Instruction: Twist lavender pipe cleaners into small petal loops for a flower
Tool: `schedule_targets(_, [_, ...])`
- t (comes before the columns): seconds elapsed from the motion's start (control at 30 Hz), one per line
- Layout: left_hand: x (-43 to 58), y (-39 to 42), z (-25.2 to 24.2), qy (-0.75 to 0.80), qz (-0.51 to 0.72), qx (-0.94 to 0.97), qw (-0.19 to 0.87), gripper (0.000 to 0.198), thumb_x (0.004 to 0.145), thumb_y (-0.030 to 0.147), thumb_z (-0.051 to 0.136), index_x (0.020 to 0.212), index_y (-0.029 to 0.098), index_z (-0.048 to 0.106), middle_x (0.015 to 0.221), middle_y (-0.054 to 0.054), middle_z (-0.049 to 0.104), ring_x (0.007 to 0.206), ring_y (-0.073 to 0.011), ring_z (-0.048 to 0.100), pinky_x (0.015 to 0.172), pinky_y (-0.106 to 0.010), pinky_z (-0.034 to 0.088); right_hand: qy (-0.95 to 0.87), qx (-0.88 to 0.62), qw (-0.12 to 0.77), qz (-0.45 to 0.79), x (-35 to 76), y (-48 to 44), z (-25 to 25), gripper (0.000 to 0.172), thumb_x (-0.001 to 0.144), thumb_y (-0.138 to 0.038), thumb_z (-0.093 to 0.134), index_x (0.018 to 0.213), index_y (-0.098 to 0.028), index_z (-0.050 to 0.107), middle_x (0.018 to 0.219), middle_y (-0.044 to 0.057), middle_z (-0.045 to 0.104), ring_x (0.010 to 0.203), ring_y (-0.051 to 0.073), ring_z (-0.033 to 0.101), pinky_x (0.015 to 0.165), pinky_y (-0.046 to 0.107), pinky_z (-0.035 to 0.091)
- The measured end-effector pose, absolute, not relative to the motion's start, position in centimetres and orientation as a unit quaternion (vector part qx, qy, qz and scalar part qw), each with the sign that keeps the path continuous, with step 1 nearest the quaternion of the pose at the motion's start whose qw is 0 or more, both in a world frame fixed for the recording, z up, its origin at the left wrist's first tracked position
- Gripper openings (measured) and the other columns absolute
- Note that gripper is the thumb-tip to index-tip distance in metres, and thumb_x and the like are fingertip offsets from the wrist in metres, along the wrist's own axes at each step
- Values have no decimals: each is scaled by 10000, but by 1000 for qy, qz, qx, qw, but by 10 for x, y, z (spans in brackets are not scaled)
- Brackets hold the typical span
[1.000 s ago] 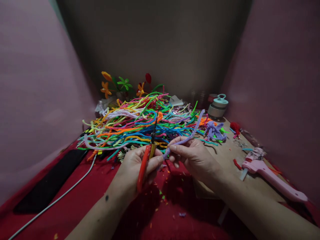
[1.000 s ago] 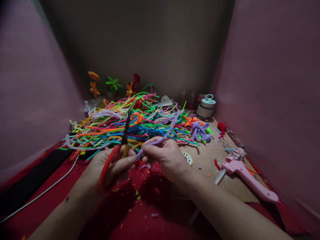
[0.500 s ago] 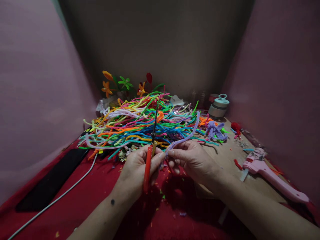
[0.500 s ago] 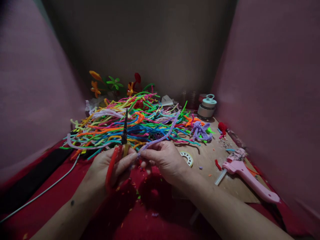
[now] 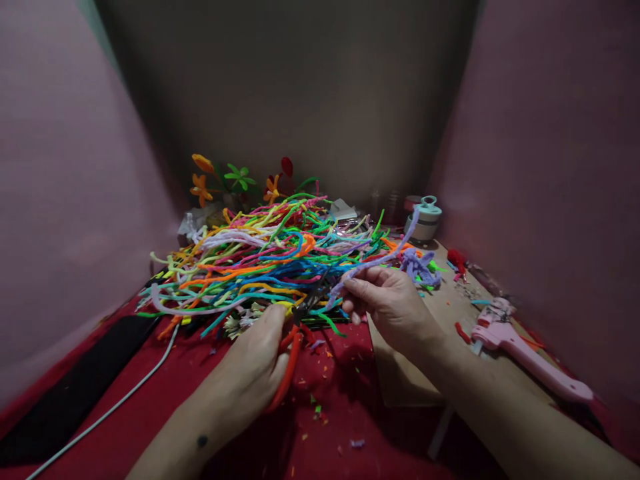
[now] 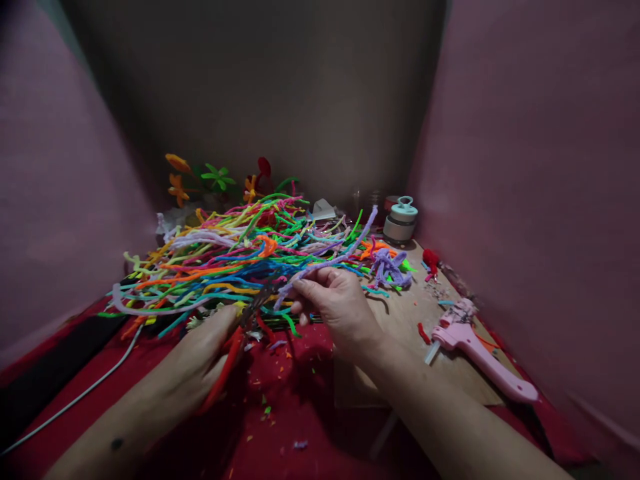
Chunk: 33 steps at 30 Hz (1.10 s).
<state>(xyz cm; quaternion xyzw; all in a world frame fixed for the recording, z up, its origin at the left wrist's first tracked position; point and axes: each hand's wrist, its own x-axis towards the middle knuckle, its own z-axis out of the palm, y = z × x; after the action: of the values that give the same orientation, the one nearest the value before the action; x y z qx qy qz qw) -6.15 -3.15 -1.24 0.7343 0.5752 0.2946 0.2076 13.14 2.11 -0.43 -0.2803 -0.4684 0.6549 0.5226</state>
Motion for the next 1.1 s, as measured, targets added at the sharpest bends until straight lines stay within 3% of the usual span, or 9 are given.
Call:
schedule_targets(0.17, [-57, -32, -16, 579, 214, 772, 148, 114, 712, 160, 414, 801, 194, 477, 777, -36, 532, 670, -167, 473, 626, -286, 394, -465, -280, 512, 666, 132, 22, -4, 160, 670, -252, 682, 684, -107, 612, 520, 6, 598, 413, 82, 538, 346, 162, 415])
schedule_targets(0.33, [-56, -34, -20, 577, 177, 789, 117, 136, 712, 122, 376, 811, 196, 433, 785, -34, 505, 661, -163, 449, 626, -294, 383, -444, -268, 497, 696, 131, 21, -6, 161, 646, -236, 698, 663, -108, 601, 572, 13, 602, 448, 96, 561, 346, 173, 427])
schedule_targets(1.1, [-51, -33, -30, 606, 270, 729, 167, 61, 713, 235, 446, 711, 218, 504, 641, -5, 541, 573, -150, 494, 538, -236, 374, -403, -257, 480, 736, 129, 18, -3, 161, 640, -229, 694, 615, -109, 589, 520, 31, 618, 395, 87, 537, 384, 176, 433])
